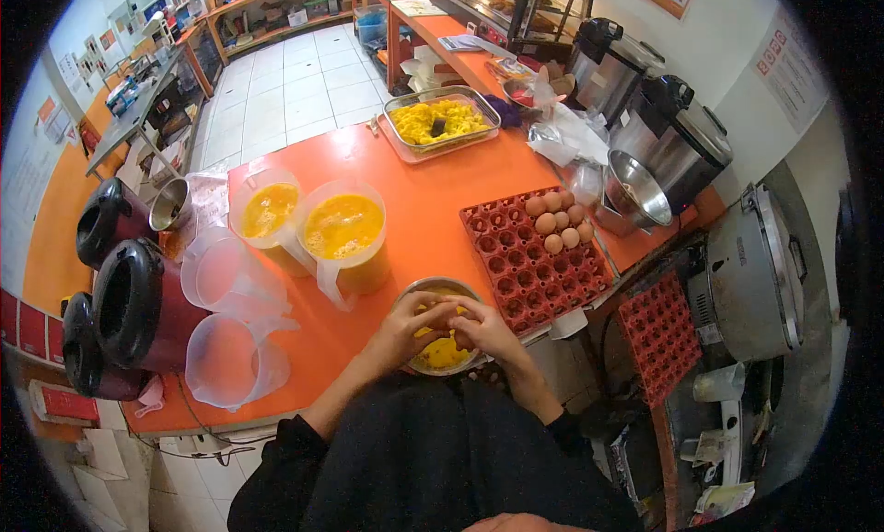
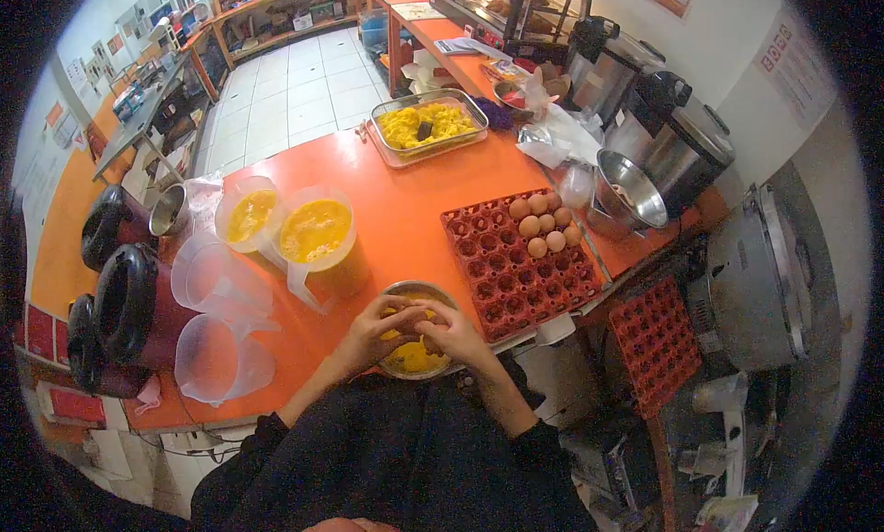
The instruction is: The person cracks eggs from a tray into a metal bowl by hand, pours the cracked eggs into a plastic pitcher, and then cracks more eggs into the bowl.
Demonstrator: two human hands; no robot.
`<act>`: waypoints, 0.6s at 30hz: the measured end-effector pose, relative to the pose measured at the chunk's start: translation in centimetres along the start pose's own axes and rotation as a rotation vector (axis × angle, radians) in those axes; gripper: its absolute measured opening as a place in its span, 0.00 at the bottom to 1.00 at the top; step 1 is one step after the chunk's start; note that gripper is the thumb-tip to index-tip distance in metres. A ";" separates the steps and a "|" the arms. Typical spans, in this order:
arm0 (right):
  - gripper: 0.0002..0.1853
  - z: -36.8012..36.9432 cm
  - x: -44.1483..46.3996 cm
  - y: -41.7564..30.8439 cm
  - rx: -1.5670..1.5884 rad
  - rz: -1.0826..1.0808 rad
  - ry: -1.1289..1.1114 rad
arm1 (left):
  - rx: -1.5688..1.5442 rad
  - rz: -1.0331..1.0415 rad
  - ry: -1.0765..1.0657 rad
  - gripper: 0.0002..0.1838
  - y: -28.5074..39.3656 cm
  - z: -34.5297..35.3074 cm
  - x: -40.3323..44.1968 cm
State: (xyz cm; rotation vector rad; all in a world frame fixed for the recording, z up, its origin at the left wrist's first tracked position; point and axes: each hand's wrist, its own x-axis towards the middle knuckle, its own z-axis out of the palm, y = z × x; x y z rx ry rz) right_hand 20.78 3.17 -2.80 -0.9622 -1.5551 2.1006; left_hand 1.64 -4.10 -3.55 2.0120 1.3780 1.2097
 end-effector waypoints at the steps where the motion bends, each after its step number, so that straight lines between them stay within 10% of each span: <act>1: 0.23 0.1 0.0 0.0 -0.017 0.009 0.016 | 0.010 0.005 0.001 0.29 -0.2 0.1 -0.1; 18: 0.22 0.0 0.3 -0.8 -0.183 0.002 0.064 | -0.077 0.016 -0.022 0.30 -1.5 0.0 -0.2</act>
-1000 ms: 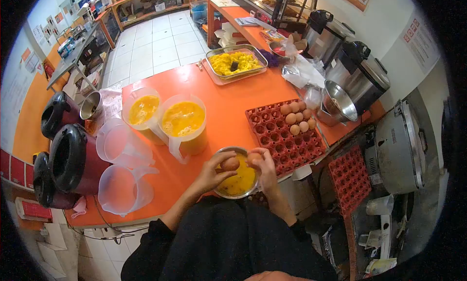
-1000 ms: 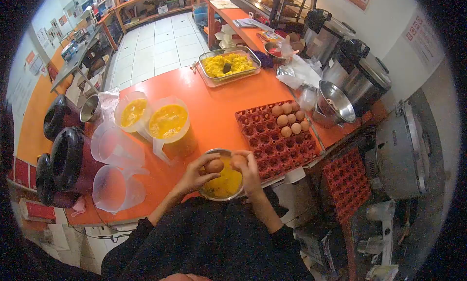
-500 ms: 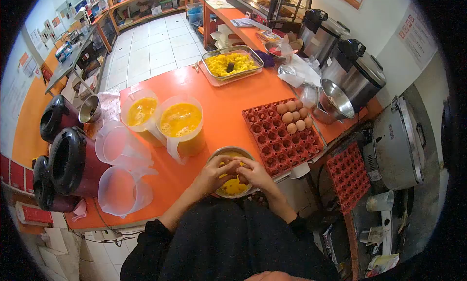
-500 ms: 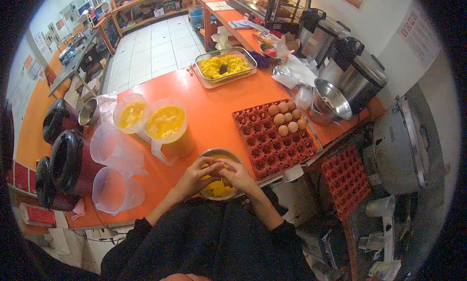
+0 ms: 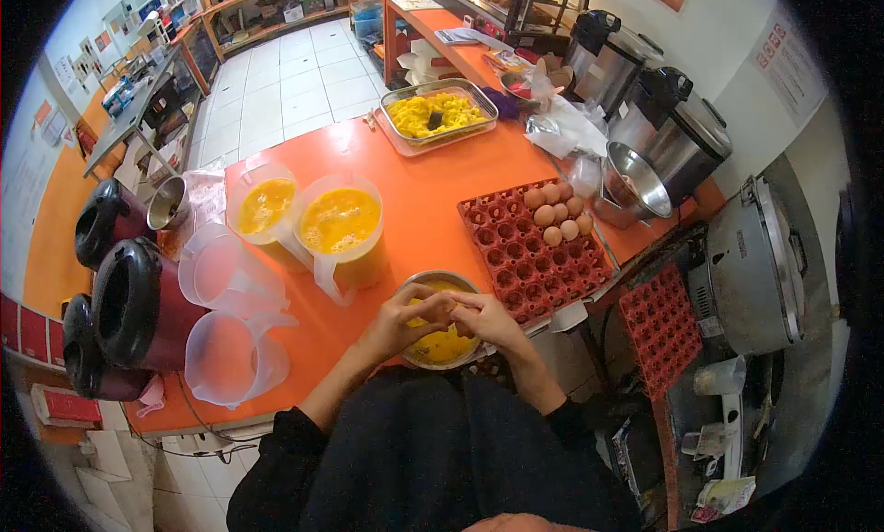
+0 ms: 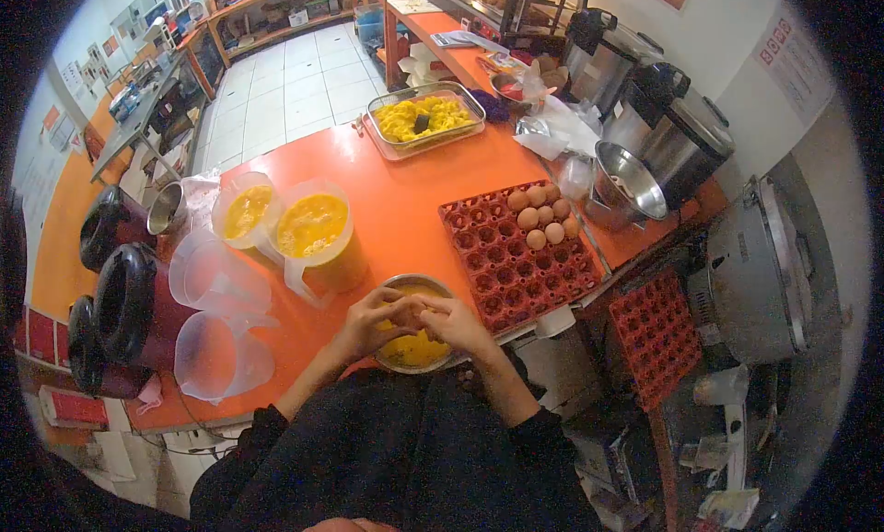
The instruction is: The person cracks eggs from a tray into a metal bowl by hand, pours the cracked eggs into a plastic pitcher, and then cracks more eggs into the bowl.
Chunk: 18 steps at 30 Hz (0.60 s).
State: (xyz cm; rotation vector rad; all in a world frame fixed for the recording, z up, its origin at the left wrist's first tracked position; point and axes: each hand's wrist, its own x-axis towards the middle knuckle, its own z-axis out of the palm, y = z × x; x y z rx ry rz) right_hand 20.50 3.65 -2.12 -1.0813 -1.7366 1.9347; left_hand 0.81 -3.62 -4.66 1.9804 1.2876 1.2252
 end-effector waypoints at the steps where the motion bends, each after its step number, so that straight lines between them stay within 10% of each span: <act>1: 0.22 -0.3 -0.1 -0.2 -0.046 0.015 -0.005 | -0.010 -0.001 -0.004 0.31 -0.5 0.0 0.0; 6: 0.25 -1.5 -0.8 -0.3 -0.549 -0.350 0.107 | -0.122 -0.031 -0.099 0.31 -0.2 -1.3 0.8; 12: 0.27 -1.3 -2.9 -3.8 -0.682 -0.238 0.145 | -0.065 -0.022 -0.104 0.31 1.7 -1.7 2.0; 18: 0.27 -1.7 -4.2 0.6 0.065 -0.210 0.241 | 0.201 0.249 -0.159 0.41 2.7 0.9 5.2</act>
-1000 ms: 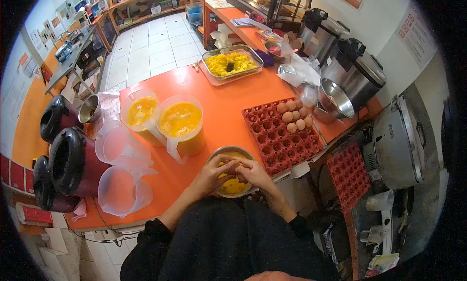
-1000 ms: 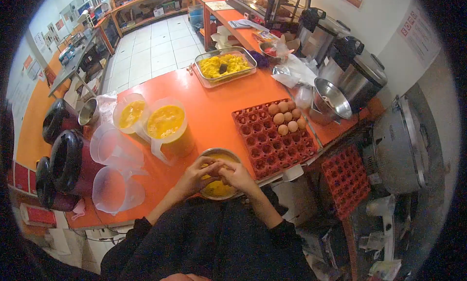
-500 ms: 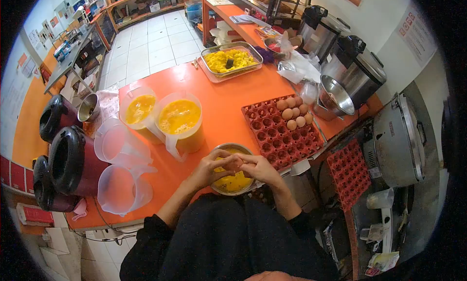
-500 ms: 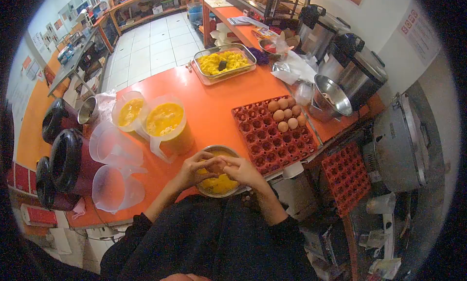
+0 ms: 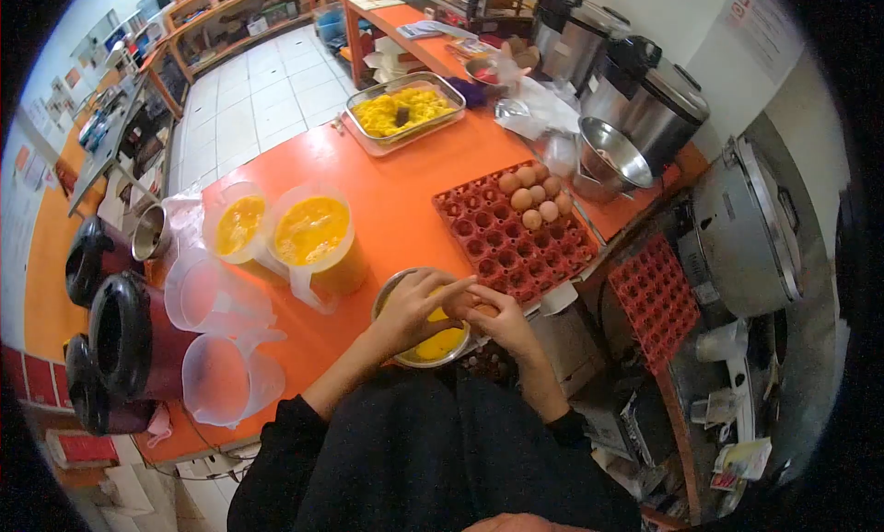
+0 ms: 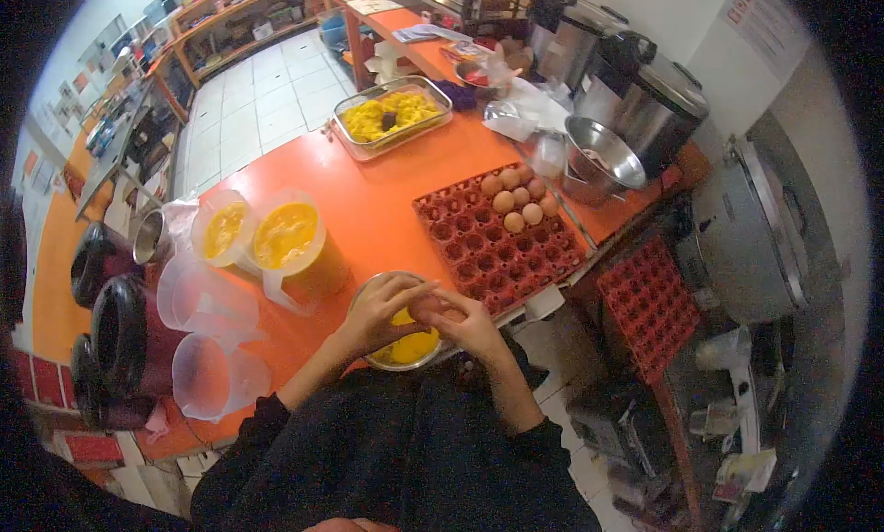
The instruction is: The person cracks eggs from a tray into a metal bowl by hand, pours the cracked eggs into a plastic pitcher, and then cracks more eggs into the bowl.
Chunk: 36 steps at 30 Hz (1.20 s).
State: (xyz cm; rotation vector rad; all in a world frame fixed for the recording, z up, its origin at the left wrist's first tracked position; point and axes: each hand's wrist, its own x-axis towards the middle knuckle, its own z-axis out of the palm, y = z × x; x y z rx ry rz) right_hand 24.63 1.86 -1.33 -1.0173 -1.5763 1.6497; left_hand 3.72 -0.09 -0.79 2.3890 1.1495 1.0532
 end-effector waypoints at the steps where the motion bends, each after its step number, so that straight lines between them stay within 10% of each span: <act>1: 0.25 -0.5 -0.8 0.2 0.035 0.066 0.059 | -0.018 -0.002 -0.076 0.43 0.9 0.0 1.1; 7: 0.24 -5.7 -7.8 2.1 -0.124 0.145 0.355 | -0.131 0.208 -0.157 0.43 -0.8 2.6 8.7; 12: 0.29 -7.8 -12.8 8.1 -0.760 0.421 0.567 | -0.010 0.044 -0.233 0.33 -4.2 8.4 16.2; 19: 0.28 -7.4 -14.8 14.7 -0.788 0.608 0.731 | 0.305 -0.125 -0.253 0.26 -6.7 17.2 19.3; 27: 0.20 -8.1 -12.9 9.4 0.462 0.158 0.738 | 0.132 -0.019 0.133 0.31 -7.7 17.9 19.0; 36: 0.27 -1.5 -4.7 -3.6 -0.606 -0.568 0.702 | -0.687 -0.253 -0.085 0.26 -1.2 3.1 6.6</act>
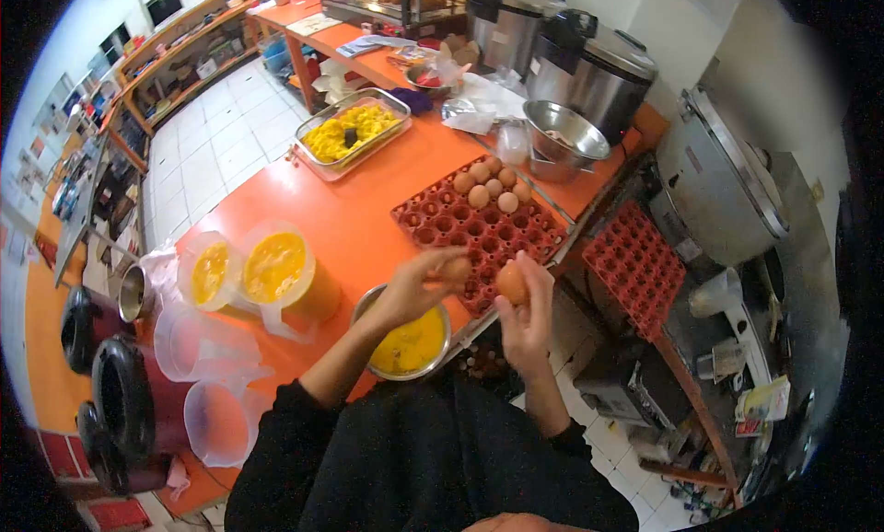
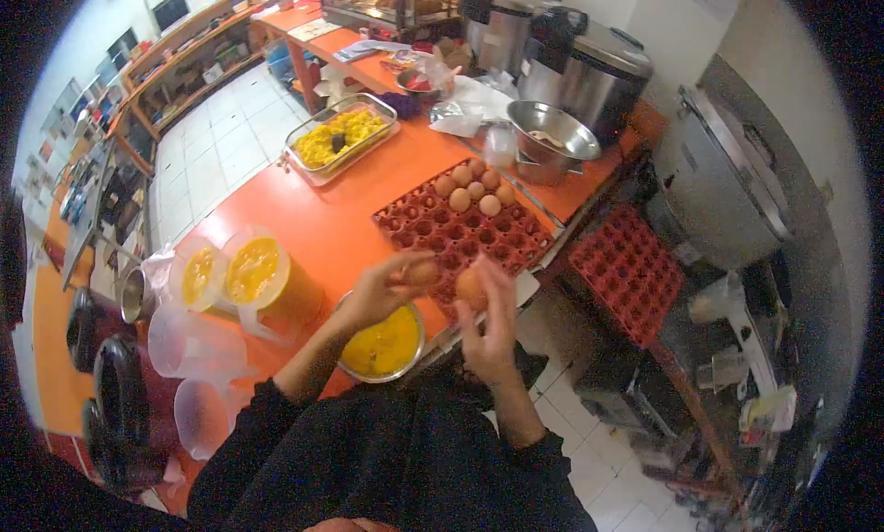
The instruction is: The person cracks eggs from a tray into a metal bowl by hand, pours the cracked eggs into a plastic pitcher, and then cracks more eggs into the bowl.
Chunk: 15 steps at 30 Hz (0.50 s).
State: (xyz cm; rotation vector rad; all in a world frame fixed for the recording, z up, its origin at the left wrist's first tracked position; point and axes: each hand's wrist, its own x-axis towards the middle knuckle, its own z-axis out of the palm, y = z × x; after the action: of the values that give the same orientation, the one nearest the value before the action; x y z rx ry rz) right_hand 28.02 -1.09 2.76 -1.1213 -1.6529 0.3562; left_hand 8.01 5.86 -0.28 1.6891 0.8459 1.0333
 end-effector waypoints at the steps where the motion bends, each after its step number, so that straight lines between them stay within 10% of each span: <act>1: 0.27 1.5 -0.1 -0.3 0.008 -0.101 -0.059 | 0.075 -0.041 0.013 0.26 2.3 -0.5 -2.1; 10: 0.29 8.9 -2.1 -1.5 0.175 -0.403 -0.345 | 0.147 -0.172 0.318 0.22 1.4 -1.3 -11.4; 15: 0.27 9.2 -1.9 -1.7 0.184 -0.232 -0.452 | 0.113 -0.226 0.380 0.25 -0.9 -0.7 -12.1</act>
State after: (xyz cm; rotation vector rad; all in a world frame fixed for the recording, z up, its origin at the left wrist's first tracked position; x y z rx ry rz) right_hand 19.15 -0.81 -0.85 -0.7332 -2.0731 0.6305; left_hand 2.37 -4.19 -4.12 1.4656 1.3301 1.1838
